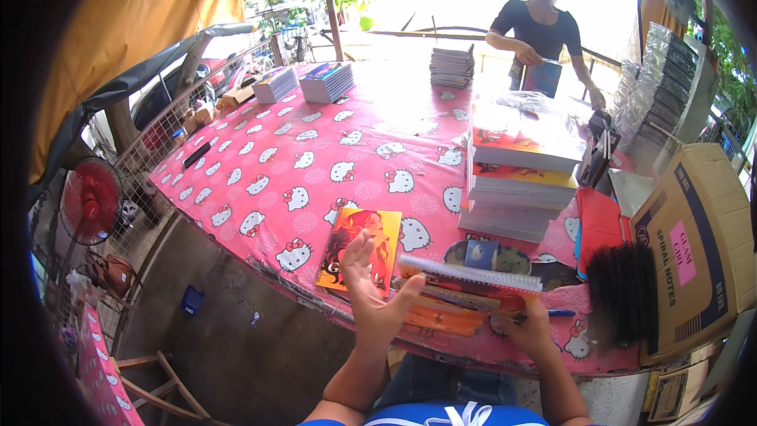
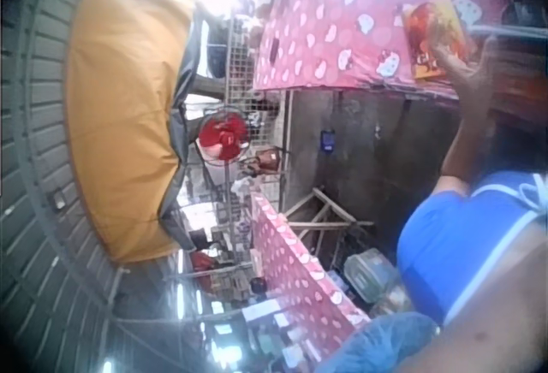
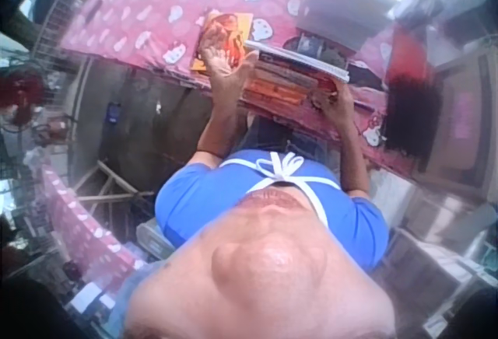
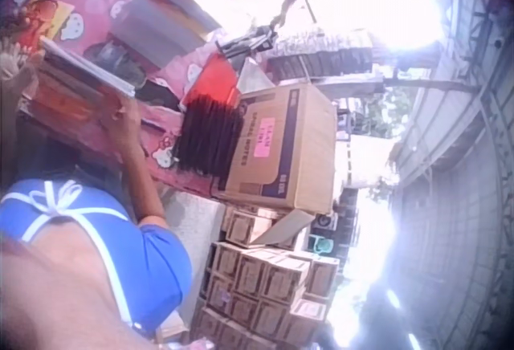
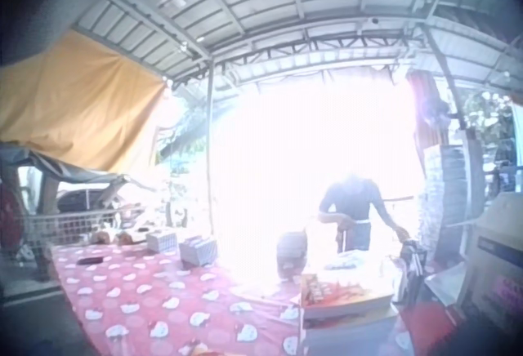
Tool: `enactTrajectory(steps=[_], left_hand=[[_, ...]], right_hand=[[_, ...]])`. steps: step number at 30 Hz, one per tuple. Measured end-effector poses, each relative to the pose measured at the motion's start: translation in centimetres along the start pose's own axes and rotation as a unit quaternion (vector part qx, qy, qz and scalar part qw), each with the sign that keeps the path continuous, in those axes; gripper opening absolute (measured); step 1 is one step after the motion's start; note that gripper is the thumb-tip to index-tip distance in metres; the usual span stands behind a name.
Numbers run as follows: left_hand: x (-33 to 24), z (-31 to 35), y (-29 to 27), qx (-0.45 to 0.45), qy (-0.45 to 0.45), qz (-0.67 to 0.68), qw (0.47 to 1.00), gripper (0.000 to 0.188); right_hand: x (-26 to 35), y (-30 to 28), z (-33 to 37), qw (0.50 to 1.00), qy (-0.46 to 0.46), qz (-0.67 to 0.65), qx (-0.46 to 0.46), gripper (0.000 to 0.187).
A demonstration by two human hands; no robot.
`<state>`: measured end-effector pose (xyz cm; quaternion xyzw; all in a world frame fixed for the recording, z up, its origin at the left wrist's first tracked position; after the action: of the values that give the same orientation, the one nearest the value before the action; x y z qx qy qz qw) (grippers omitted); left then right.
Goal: The person takes notebook covers and paper from a box, aligns them with stacks on the table, and manually threads spiral bindings through the pre-punched holes before using pliers to trim and secure the ends.
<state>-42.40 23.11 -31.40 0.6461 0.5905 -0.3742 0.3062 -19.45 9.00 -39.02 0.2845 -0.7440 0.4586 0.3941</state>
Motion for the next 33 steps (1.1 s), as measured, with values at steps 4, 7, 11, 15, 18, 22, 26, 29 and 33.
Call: enactTrajectory(steps=[4,7,11,15,18,22,26,29,33], left_hand=[[2.7,2.5,3.0,0.06,-0.1,0.013,0.993,0.089],[3.4,2.0,3.0,0.089,-0.167,0.075,0.979,0.098],[2.2,1.0,1.0,0.061,-0.136,0.022,0.989,0.102],[1.3,0.5,1.8,0.044,-0.076,-0.016,0.996,0.099],[2.9,0.5,2.8,0.04,-0.15,0.065,0.986,0.082],[5.2,0.2,3.3,0.024,-0.176,0.116,0.977,0.057],[4.4,-0.5,3.1,0.048,-0.171,0.136,0.975,0.045],[3.5,-0.4,2.2,-0.019,-0.107,0.06,0.992,0.062],[-4.1,0.5,4.1,-0.034,0.187,-0.18,0.965,0.068]], right_hand=[[0.4,1.5,0.4,0.96,-0.05,-0.275,-0.031,0.088],[4.3,1.6,0.6,0.989,-0.076,-0.128,0.013,0.091],[-1.3,-7.2,-1.3,0.987,-0.02,0.126,-0.1,0.073],[-7.3,-14.9,-2.5,0.878,0.207,0.395,-0.172,0.046],[-11.6,-16.0,-2.7,0.854,0.24,0.442,-0.134,0.034],[-12.8,-16.0,-2.7,0.847,0.209,0.474,-0.118,0.025],[-13.1,-16.3,-2.9,0.852,0.153,0.487,-0.119,0.021],[-11.8,-17.0,-3.2,0.884,0.133,0.425,-0.145,0.019],[-7.1,-18.5,-1.8,0.911,0.022,0.311,-0.271,0.013]])
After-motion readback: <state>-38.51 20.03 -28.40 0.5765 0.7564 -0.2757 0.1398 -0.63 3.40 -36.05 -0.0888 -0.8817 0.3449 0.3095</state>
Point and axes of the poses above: each hand's wrist, its own z-axis away from the middle knuckle, its own y-axis out of the palm, x = y × z, the point moved 8 cm from there along -z, towards the middle knuckle, and after that the axes turned 10 degrees about -z, right-handed, at the moved point
